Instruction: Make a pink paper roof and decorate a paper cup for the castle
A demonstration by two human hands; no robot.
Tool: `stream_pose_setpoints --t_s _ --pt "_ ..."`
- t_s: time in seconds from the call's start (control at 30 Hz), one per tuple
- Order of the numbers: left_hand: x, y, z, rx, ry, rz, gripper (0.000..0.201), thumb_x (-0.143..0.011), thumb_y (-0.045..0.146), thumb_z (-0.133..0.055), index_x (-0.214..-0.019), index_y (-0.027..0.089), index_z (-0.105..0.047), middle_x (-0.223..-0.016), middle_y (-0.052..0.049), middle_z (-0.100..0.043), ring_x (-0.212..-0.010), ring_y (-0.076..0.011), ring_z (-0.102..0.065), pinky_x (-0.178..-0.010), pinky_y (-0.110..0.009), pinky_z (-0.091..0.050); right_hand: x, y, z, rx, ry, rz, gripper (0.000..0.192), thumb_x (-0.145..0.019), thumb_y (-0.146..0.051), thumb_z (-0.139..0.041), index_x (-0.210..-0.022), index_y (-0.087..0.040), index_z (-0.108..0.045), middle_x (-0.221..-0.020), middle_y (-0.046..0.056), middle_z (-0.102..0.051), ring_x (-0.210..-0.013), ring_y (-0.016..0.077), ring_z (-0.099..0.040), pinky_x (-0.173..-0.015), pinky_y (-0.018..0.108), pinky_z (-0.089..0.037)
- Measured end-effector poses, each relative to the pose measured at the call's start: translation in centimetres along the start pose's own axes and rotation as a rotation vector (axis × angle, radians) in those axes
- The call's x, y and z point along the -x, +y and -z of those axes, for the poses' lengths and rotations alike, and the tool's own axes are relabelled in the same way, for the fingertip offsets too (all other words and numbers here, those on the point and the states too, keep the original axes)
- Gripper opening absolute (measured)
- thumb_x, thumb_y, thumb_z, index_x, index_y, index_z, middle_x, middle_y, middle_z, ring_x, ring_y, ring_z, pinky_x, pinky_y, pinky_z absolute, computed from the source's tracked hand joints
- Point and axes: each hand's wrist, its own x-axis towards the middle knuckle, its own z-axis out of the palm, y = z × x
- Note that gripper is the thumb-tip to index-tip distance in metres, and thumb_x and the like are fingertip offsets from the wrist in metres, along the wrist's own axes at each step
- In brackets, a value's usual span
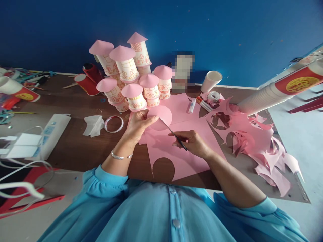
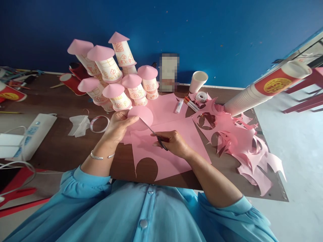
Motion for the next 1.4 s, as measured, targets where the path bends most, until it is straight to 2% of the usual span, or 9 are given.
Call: stream_pose_setpoints --t_s 0.2,0.6,0.8,0.97,1.13,1.23,1.33,1.4 --pt "-0.1 -0.4 0.1 0.038 -0.012 0.005 0.028 -0.071 0.037 -0.089 -0.089 0.017 -0.082 -0.082 -0.003 -0.078 -0.076 -0.0194 -0.070 -0.074 -0.033 -0.057 -0.1 0.3 -0.2 -0.007 0.003 -0.028 0.057 -0.076 -0.050 -0.081 -0.120 -0.013 -0.081 -0.065 0.000 -0.060 -0.061 0.0119 -0.046 -0.059 0.028 -0.042" --pt "0.3 0.7 -0.4 0.121 -0.059 0.099 0.025 -0.068 0.034 -0.090 -0.085 0.017 -0.081 -0.080 -0.004 -0.078 -0.076 -0.0198 -0.072 -0.073 -0.031 -0.056 -0.1 0.2 -0.3 0.002 0.017 -0.019 0.053 -0.078 -0.046 -0.080 -0.120 -0.013 -0.081 -0.065 0.000 -0.063 -0.060 0.0112 -0.048 -0.058 0.026 -0.043" --pt "0.1 0.6 -0.1 0.164 -0.100 0.198 0.024 -0.067 0.034 -0.090 -0.075 0.017 -0.076 -0.072 -0.002 -0.072 -0.063 -0.0140 -0.063 -0.057 -0.026 -0.050 -0.2 0.4 -0.4 0.005 0.010 -0.013 0.054 -0.078 -0.045 -0.079 -0.121 -0.013 -0.080 -0.071 0.003 -0.070 -0.060 0.0119 -0.051 -0.058 0.027 -0.044" --pt "-0.1 0.6 0.0 0.211 -0.099 0.292 0.028 -0.063 0.035 -0.092 -0.071 0.017 -0.071 -0.067 0.000 -0.065 -0.057 -0.0126 -0.059 -0.047 -0.025 -0.049 -0.3 0.4 -0.4 0.036 0.033 0.009 0.053 -0.077 -0.046 -0.080 -0.118 -0.012 -0.081 -0.068 0.001 -0.066 -0.061 0.0118 -0.052 -0.060 0.026 -0.044" --pt "-0.3 0.3 0.0 0.277 -0.079 0.272 0.032 -0.062 0.033 -0.092 -0.067 0.017 -0.066 -0.063 0.001 -0.062 -0.053 -0.0106 -0.055 -0.042 -0.023 -0.044 -0.3 0.7 -0.5 0.068 0.029 -0.004 0.054 -0.079 -0.045 -0.077 -0.121 -0.013 -0.080 -0.070 0.001 -0.069 -0.060 0.0131 -0.055 -0.061 0.027 -0.045" --pt "-0.3 0.1 0.1 0.292 -0.047 0.230 0.030 -0.062 0.033 -0.093 -0.070 0.016 -0.069 -0.067 -0.001 -0.066 -0.059 -0.0125 -0.059 -0.047 -0.024 -0.048 -0.2 0.9 -0.6 0.219 0.077 0.032 0.044 -0.083 -0.040 -0.074 -0.120 -0.016 -0.080 -0.070 0.002 -0.071 -0.060 0.0141 -0.059 -0.061 0.026 -0.044" --pt "-0.3 0.0 0.0 0.273 -0.021 0.180 0.029 -0.064 0.034 -0.092 -0.077 0.015 -0.074 -0.073 -0.002 -0.071 -0.065 -0.0137 -0.063 -0.054 -0.024 -0.052 -0.3 0.8 -0.6 0.510 0.194 0.051 0.034 -0.086 -0.031 -0.072 -0.120 -0.023 -0.076 -0.069 -0.001 -0.072 -0.060 0.0152 -0.062 -0.060 0.025 -0.042" --pt "-0.3 0.0 -0.1 0.248 -0.025 0.137 0.029 -0.066 0.035 -0.090 -0.082 0.015 -0.077 -0.075 -0.003 -0.073 -0.067 -0.0137 -0.064 -0.057 -0.024 -0.052 -0.2 0.5 -0.6 0.722 0.267 0.035 0.032 -0.088 -0.026 -0.072 -0.119 -0.024 -0.071 -0.076 0.000 -0.076 -0.065 0.0177 -0.066 -0.060 0.025 -0.040"
